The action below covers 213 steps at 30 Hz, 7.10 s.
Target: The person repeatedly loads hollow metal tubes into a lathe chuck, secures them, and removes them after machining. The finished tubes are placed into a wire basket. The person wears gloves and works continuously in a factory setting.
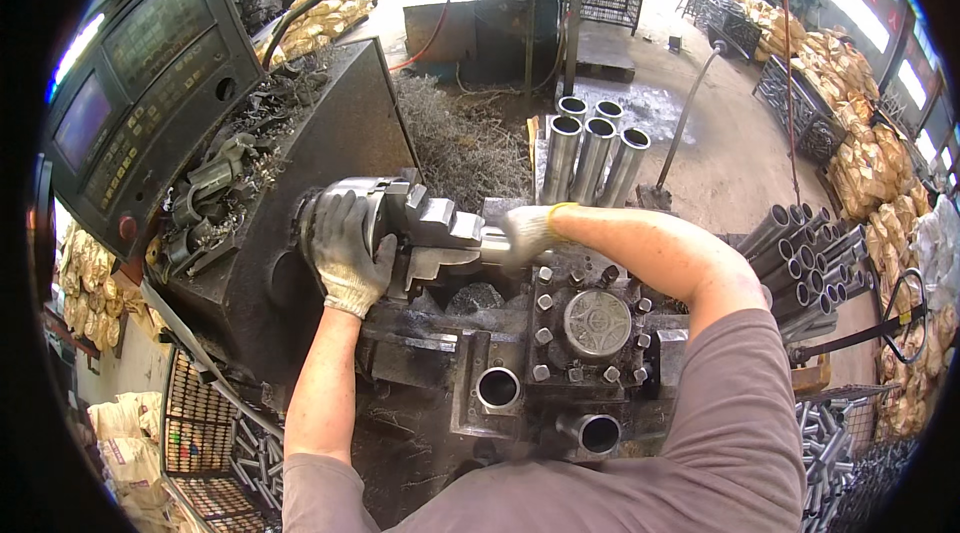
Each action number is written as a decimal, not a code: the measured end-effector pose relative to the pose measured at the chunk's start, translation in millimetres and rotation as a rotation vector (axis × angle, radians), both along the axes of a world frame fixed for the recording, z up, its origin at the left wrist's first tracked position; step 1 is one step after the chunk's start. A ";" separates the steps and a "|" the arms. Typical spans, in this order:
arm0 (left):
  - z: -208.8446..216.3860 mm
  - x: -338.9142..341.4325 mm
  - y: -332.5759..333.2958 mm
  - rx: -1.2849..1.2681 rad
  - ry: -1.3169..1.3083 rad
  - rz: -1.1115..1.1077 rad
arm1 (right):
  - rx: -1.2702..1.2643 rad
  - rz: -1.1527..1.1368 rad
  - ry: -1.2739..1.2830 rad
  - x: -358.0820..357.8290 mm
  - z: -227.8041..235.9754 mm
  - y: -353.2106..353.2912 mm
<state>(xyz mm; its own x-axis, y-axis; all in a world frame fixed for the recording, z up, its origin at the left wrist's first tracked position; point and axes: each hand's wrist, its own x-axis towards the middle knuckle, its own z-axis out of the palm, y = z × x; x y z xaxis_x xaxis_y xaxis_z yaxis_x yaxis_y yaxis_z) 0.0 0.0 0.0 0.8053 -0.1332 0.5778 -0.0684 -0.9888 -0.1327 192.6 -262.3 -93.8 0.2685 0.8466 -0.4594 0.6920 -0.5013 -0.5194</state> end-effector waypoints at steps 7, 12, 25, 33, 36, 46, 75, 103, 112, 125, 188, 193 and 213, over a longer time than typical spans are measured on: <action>-52.6 88.7 -44.2 -0.211 -0.329 -0.062 | -0.263 -0.076 -1.156 36.4 149.0 -121.0; -40.7 23.3 -54.3 -0.959 -0.023 -0.341 | 0.058 -0.574 -0.640 -128.9 222.6 -124.0; -178.3 -131.5 -213.9 -2.437 0.390 0.138 | 0.140 -0.915 0.808 -286.9 -40.0 -142.4; -187.9 -153.0 -188.2 -2.835 0.255 0.000 | 0.440 -0.559 0.421 -292.8 -123.4 -174.9; -180.0 -170.8 -182.1 -2.917 0.175 0.128 | 0.249 -0.686 0.517 -297.7 -41.7 -150.1; -135.9 -94.5 -226.7 -1.040 0.103 -0.206 | 0.828 -1.207 -0.191 -218.5 69.4 -338.9; -164.9 -137.3 -100.3 -2.684 0.213 -0.534 | 0.403 -0.862 0.243 -248.3 27.4 -78.4; -225.0 -182.4 -86.3 -2.273 -0.071 0.395 | -0.133 -0.102 -0.382 80.1 50.7 -71.8; -232.9 -250.9 10.7 -2.180 -0.891 0.767 | -0.061 -0.028 -0.241 80.4 60.3 -51.0; -233.7 -263.7 42.0 -2.185 -0.497 0.752 | -0.195 -0.332 -0.484 37.6 113.8 -51.6; -436.4 -853.1 -764.4 -1.585 -2.192 2.191 | 0.152 1.507 0.603 -984.4 8.1 -46.6; -435.9 -787.6 -839.9 -0.383 -3.470 1.477 | 0.392 1.801 0.685 -1132.7 -8.9 -37.5; -286.3 -879.5 -795.3 0.397 -3.302 1.518 | 0.354 2.484 1.054 -1339.9 104.0 32.4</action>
<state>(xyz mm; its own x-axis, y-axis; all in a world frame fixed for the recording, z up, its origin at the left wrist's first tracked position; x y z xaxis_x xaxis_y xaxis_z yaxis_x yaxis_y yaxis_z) -879.5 -795.3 -286.3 -0.3806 -0.7740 -0.5060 -0.0325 -0.5357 0.8438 -1147.3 -229.9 10.2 -0.6470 -0.6904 0.3238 -0.6713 0.3144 -0.6712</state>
